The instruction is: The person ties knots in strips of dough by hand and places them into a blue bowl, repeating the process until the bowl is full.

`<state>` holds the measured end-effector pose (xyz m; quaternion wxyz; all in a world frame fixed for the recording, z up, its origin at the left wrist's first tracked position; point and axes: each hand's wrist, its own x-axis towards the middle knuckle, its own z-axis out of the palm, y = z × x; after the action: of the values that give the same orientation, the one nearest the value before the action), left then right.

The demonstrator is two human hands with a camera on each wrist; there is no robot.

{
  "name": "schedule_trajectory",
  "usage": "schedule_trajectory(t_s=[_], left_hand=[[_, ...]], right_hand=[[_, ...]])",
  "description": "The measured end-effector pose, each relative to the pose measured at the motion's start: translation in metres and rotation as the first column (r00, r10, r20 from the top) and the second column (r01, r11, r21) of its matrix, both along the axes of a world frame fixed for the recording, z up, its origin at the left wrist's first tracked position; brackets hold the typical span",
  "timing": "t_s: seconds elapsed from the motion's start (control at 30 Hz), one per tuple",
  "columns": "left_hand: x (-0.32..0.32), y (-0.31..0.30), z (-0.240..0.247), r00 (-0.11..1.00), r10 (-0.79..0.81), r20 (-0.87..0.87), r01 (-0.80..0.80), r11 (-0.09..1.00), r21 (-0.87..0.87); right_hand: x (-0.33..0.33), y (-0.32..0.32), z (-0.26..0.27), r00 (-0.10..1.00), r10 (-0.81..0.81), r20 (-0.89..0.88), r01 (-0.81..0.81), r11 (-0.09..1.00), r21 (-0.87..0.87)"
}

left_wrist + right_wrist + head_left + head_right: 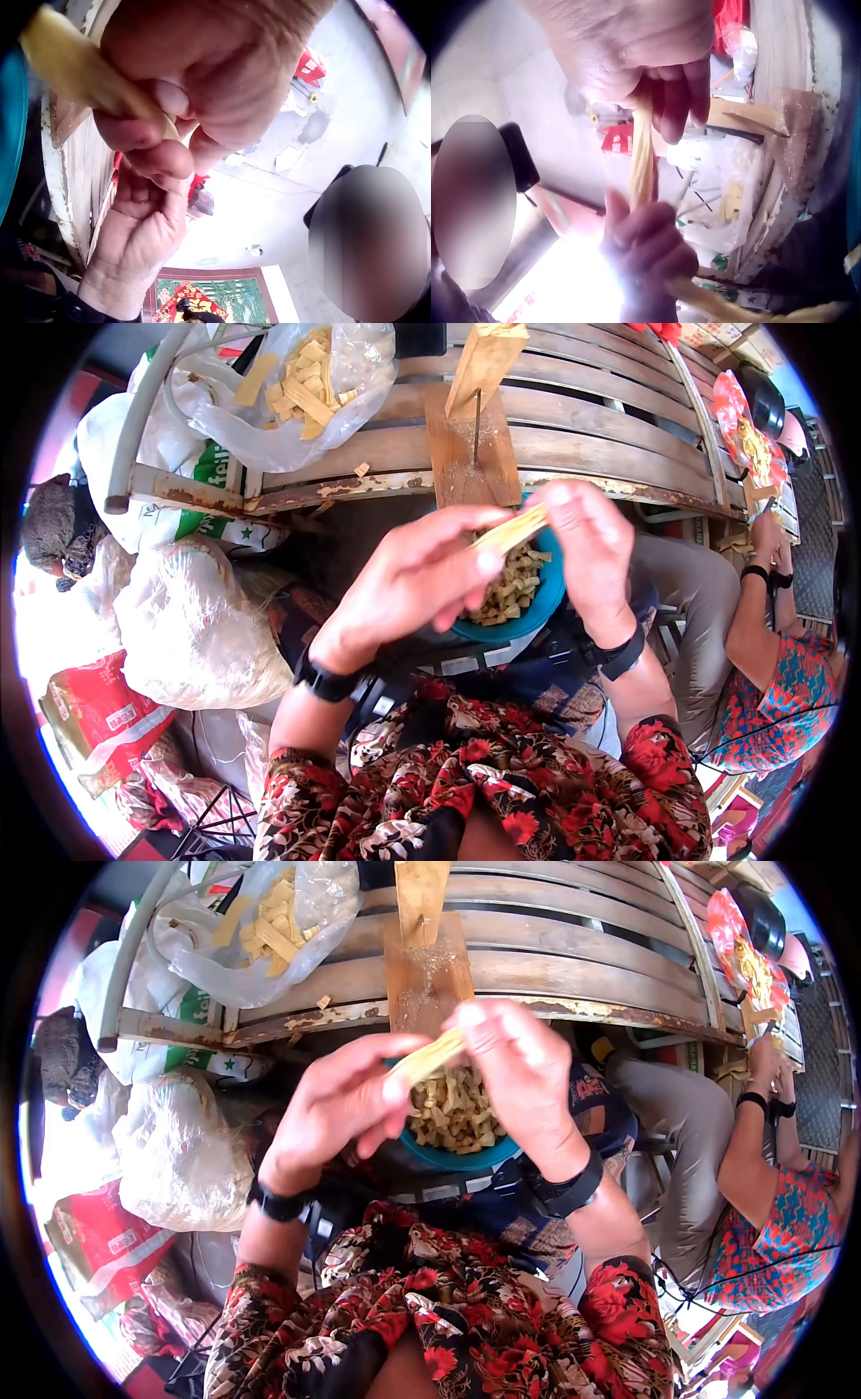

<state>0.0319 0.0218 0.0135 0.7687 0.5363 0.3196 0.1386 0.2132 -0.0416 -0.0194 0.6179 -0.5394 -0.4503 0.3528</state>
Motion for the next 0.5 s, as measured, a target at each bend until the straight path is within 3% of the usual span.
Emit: schedule_trajectory(t_s=[0.03,0.07,0.1,0.17,0.2,0.23,0.27,0.3,0.33,0.37,0.4,0.43,0.47,0.5], left_hand=[[-0.013,-0.008,0.006,0.999,-0.006,0.051,0.005,1.0,0.018],[-0.021,-0.02,0.005,0.989,0.048,0.139,-0.065,0.99,0.122],[-0.038,-0.023,-0.005,0.98,-0.066,0.186,0.029,0.98,0.195],[-0.046,-0.029,0.0,0.993,-0.108,-0.044,0.11,0.993,0.051],[-0.041,-0.028,0.001,0.99,-0.067,-0.126,0.065,0.998,-0.022],[-0.04,-0.028,-0.002,0.997,-0.014,-0.08,0.008,0.996,-0.084],[-0.038,-0.024,-0.008,0.995,-0.057,-0.082,0.054,0.998,-0.042],[-0.036,-0.022,-0.011,0.991,-0.103,-0.086,0.103,0.995,-0.006],[-0.028,-0.026,-0.006,0.982,-0.132,-0.137,0.141,0.988,0.058],[-0.023,-0.033,-0.001,0.996,-0.09,-0.024,0.09,0.996,0.003],[-0.023,-0.036,0.001,0.993,-0.032,-0.112,0.067,0.944,0.322],[-0.024,-0.037,0.003,0.983,0.049,-0.179,0.071,0.79,0.609],[-0.027,-0.037,-0.003,0.993,0.026,-0.112,0.05,0.78,0.624],[-0.027,-0.039,-0.001,0.999,0.043,-0.012,-0.033,0.902,0.431]], right_hand=[[0.003,-0.005,0.004,0.982,-0.065,-0.18,0.056,0.997,-0.052],[0.007,-0.008,0.008,0.976,-0.088,-0.199,0.073,0.994,-0.082],[0.009,-0.011,0.012,0.952,-0.096,-0.29,0.079,0.994,-0.072],[0.0,-0.021,0.026,0.939,-0.103,-0.328,0.082,0.994,-0.077],[-0.008,-0.028,0.036,0.964,-0.101,-0.245,0.086,0.994,-0.073],[-0.02,-0.036,0.043,0.982,-0.098,-0.162,0.088,0.994,-0.069],[-0.031,-0.045,0.044,0.994,0.038,-0.105,-0.028,0.995,0.101],[-0.039,-0.055,0.041,0.99,0.123,0.063,-0.131,0.98,0.152],[-0.042,-0.064,0.044,0.971,0.163,0.174,-0.187,0.973,0.133],[-0.044,-0.069,0.048,0.938,0.201,0.284,-0.24,0.965,0.107],[-0.045,-0.069,0.044,0.917,0.113,0.383,-0.181,0.972,0.146],[-0.047,-0.07,0.044,0.935,0.045,0.352,-0.07,0.996,0.058],[-0.047,-0.07,0.033,0.975,0.05,0.219,-0.053,0.999,0.006],[-0.046,-0.069,0.021,0.996,0.047,0.082,-0.043,0.998,-0.046]])
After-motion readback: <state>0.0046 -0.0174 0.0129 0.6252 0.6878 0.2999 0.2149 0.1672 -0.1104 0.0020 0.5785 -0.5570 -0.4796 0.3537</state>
